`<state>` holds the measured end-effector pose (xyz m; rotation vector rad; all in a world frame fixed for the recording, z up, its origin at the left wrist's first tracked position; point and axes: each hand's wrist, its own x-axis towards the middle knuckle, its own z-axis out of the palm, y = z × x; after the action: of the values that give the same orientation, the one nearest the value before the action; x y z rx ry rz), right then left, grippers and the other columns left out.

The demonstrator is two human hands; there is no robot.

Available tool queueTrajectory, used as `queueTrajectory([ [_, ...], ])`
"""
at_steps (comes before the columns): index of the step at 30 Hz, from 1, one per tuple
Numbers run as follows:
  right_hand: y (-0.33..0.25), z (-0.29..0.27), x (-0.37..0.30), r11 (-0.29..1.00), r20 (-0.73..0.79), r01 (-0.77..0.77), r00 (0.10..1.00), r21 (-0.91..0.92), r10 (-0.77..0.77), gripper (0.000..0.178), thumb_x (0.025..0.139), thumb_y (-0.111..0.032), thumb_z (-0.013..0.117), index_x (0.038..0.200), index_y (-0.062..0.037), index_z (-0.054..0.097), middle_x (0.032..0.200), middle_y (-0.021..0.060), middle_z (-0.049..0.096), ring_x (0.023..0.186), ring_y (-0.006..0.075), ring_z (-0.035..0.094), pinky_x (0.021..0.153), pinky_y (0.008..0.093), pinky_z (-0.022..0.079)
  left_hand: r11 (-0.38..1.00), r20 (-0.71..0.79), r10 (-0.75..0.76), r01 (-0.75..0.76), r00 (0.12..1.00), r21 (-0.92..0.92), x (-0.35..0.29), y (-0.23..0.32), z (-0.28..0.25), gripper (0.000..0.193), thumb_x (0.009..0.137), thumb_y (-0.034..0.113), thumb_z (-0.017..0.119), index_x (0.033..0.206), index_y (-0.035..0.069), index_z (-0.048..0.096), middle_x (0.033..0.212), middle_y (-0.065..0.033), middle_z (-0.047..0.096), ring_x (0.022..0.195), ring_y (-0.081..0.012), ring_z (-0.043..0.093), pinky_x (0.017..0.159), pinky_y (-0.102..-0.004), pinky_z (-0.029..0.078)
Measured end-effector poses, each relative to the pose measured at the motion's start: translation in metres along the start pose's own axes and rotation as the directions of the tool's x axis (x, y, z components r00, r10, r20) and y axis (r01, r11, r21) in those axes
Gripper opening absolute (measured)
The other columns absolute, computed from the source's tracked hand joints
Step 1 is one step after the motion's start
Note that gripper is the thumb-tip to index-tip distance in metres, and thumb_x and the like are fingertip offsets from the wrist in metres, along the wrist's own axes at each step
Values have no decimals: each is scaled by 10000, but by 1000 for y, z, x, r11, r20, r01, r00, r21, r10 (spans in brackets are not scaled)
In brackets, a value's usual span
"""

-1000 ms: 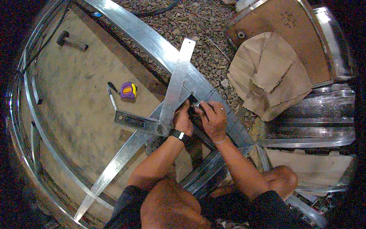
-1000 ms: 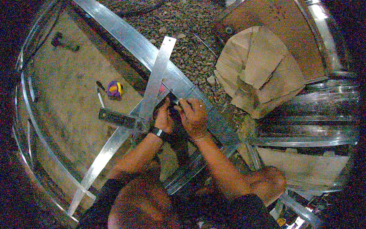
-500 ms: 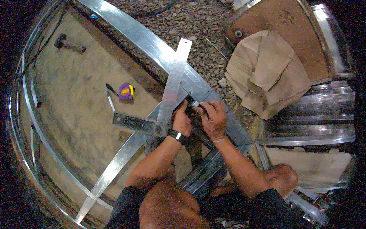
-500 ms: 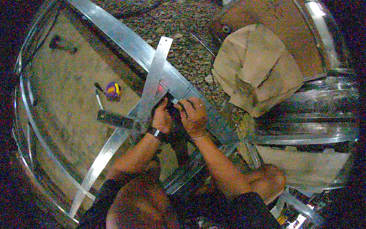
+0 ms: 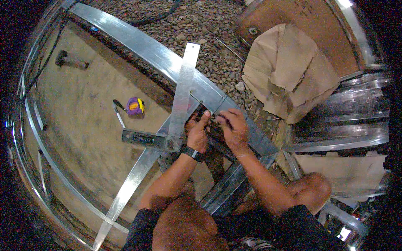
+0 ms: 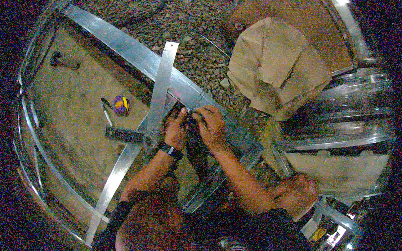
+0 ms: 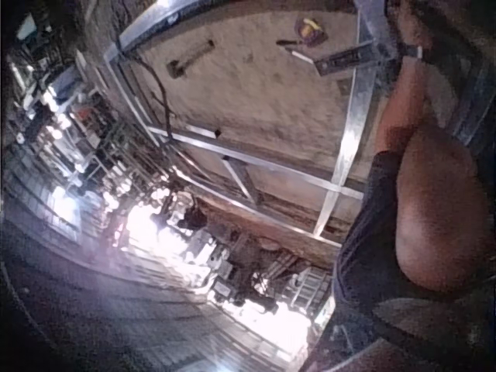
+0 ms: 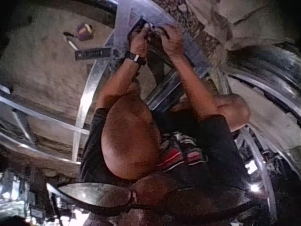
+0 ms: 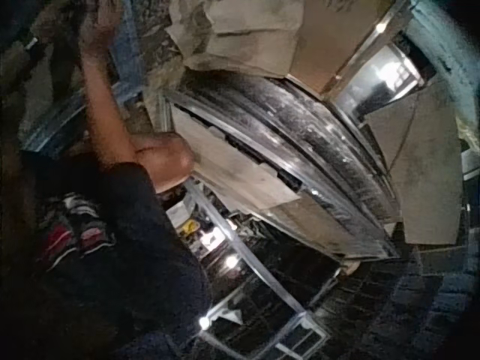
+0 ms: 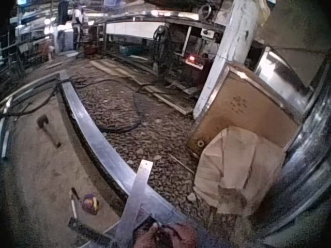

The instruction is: The person measures and marks a metal frame using a tape measure, marker, and square, then aligns and secures metal brackets at the joints. The person works on the ground in a workshop setting.

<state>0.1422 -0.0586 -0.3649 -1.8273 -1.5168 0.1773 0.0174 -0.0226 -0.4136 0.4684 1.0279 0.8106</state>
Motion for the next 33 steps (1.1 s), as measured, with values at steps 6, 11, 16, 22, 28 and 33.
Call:
queueTrajectory([
  [6,-31,-15,-54,779,-131,-604,769,171,625,150,946,-161,667,1002,-22,675,819,8,631,717,98,562,690,271,475,992,-30,-36,33,999,-120,0,4,4,327,874,271,765,1106,97,615,862,42,600,691,-56,521,543,-206,400],
  [11,-42,2,-79,751,-1,-599,781,277,624,251,983,-239,618,1001,6,671,840,39,650,752,117,561,740,301,483,990,-77,-120,114,990,-78,11,-4,-2,200,941,288,676,1012,112,614,817,34,600,660,-79,524,535,-227,408],
  [16,8,58,-94,576,31,-790,594,208,804,324,960,-306,639,967,17,665,872,79,677,793,200,592,781,341,488,930,-49,-264,241,963,-279,21,-14,0,188,977,302,606,919,125,581,732,22,570,597,-121,505,536,-271,418],
  [22,40,74,-83,-398,697,-674,248,623,673,355,949,-319,621,1082,10,635,1002,128,691,871,257,670,769,377,555,770,103,-431,425,896,-476,18,-4,-4,225,969,310,599,860,121,543,675,2,507,580,-142,469,532,-295,424],
  [28,-15,39,-52,-342,676,-686,296,642,675,237,956,-278,629,1010,-50,668,977,69,705,869,203,673,776,310,527,783,83,-344,335,935,-525,8,10,-25,185,963,277,621,905,117,546,705,0,526,595,-133,471,552,-268,435],
  [33,-26,17,-38,-322,699,-660,447,679,558,222,936,-260,659,1050,-71,678,999,57,711,885,182,665,825,321,514,837,26,-362,337,932,-430,0,5,-23,209,931,279,688,917,113,562,698,2,540,584,-129,488,563,-262,448],
])
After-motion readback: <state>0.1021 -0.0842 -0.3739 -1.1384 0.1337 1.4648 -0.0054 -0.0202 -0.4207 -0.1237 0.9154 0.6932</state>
